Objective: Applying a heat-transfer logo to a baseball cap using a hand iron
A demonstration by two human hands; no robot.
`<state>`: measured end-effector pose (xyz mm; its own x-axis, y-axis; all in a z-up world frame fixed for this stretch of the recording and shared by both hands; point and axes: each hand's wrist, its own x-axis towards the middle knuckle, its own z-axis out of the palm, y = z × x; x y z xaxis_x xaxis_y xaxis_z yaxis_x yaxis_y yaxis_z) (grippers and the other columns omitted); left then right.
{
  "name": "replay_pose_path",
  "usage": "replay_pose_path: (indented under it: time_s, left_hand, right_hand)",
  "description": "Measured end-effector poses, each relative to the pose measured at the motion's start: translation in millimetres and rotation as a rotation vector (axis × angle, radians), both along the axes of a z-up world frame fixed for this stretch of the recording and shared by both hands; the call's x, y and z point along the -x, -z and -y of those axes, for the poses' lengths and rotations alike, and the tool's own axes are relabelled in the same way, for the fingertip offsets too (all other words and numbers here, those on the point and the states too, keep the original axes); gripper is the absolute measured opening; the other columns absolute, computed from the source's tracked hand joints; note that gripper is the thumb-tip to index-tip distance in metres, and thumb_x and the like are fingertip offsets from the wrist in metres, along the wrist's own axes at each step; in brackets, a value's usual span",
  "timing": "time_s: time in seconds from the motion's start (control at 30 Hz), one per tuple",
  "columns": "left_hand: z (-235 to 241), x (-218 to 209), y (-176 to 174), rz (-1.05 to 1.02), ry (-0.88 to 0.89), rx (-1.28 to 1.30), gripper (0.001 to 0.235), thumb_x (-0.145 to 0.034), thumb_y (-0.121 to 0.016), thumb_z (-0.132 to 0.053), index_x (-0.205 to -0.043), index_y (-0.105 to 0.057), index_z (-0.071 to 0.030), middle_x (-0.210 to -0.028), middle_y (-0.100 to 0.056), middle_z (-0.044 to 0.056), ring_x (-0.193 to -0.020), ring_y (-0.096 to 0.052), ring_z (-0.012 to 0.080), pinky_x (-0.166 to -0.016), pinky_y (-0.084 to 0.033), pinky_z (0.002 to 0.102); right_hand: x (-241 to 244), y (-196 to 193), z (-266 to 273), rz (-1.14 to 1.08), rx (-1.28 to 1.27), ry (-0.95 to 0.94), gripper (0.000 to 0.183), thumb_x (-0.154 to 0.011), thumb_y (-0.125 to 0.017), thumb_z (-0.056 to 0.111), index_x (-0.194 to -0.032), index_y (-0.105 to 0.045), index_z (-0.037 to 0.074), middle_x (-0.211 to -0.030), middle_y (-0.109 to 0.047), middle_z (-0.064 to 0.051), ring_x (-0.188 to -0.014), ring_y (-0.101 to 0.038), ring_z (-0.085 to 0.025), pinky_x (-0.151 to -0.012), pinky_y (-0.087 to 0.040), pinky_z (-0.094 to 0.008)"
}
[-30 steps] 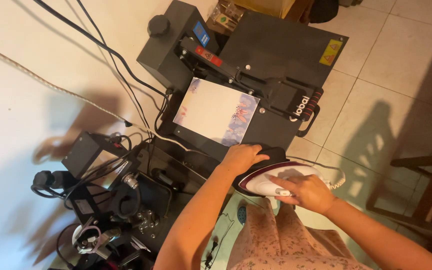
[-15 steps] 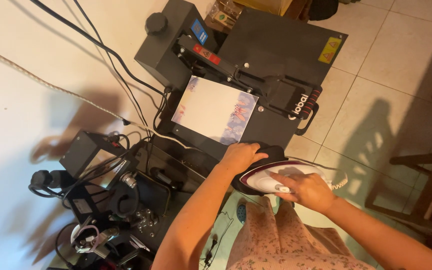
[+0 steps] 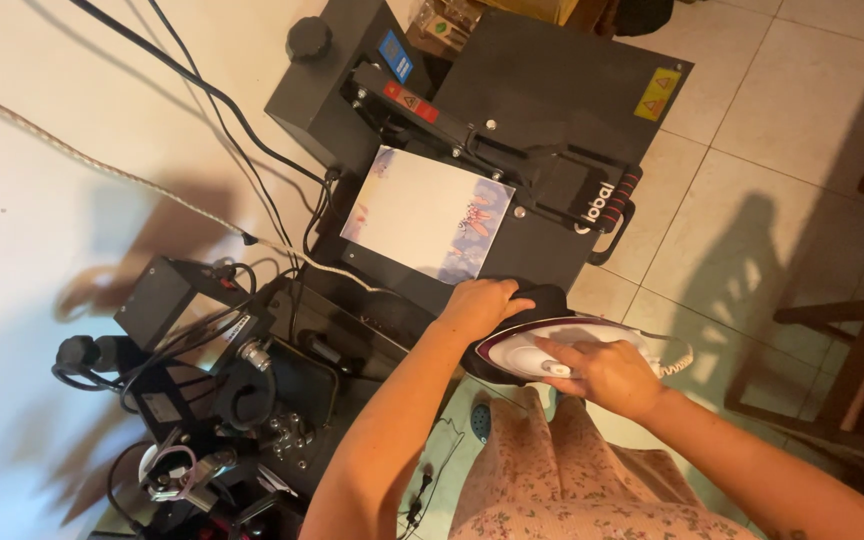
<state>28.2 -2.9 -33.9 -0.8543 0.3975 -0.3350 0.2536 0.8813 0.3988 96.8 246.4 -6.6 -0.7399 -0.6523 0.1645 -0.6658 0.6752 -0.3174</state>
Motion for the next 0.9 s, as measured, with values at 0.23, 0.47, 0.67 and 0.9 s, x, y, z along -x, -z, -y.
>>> replay_pose_path:
  time_s: [0.23, 0.47, 0.67, 0.9]
  left_hand:
    - [-1, 0, 0, 0.000, -0.003, -0.014, 0.056, -0.101, -0.042, -0.061, -0.120, -0.067, -0.015, -0.097, -0.076, 0.016, -0.101, -0.074, 0.0352, -0.089, -0.055, 0.050]
    - [-1, 1, 2, -0.003, -0.013, -0.021, 0.056, -0.102, -0.043, -0.060, -0.122, -0.067, -0.014, -0.097, -0.076, 0.016, -0.101, -0.074, 0.0355, -0.090, -0.055, 0.050]
    - [-2, 2, 4, -0.001, -0.005, -0.014, 0.059, -0.101, -0.042, -0.062, -0.122, -0.068, -0.014, -0.098, -0.076, 0.017, -0.102, -0.074, 0.0362, -0.090, -0.055, 0.051]
    - [-3, 0, 4, 0.020, 0.003, -0.003, 0.060, -0.100, -0.041, -0.063, -0.123, -0.067, -0.015, -0.099, -0.076, 0.016, -0.102, -0.074, 0.0348, -0.090, -0.055, 0.052]
  right_hand:
    - [-1, 2, 13, 0.068, -0.198, 0.010, 0.053, -0.087, -0.061, 0.063, -0.135, -0.059, 0.041, -0.069, -0.070, 0.000, -0.065, -0.075, -0.024, -0.061, -0.062, -0.043]
    - [-2, 13, 32, 0.134, -0.318, 0.009, 0.055, -0.087, -0.059, 0.064, -0.136, -0.056, 0.040, -0.072, -0.071, -0.002, -0.067, -0.076, -0.027, -0.063, -0.062, -0.048]
    - [-8, 27, 61, 0.137, -0.395, -0.025, 0.050, -0.088, -0.062, 0.061, -0.130, -0.058, 0.032, -0.070, -0.069, -0.004, -0.065, -0.075, -0.028, -0.059, -0.061, -0.047]
    - [-17, 30, 85, 0.157, -0.449, -0.038, 0.051, -0.088, -0.067, 0.055, -0.132, -0.057, 0.031, -0.073, -0.070, -0.005, -0.067, -0.076, -0.029, -0.059, -0.061, -0.048]
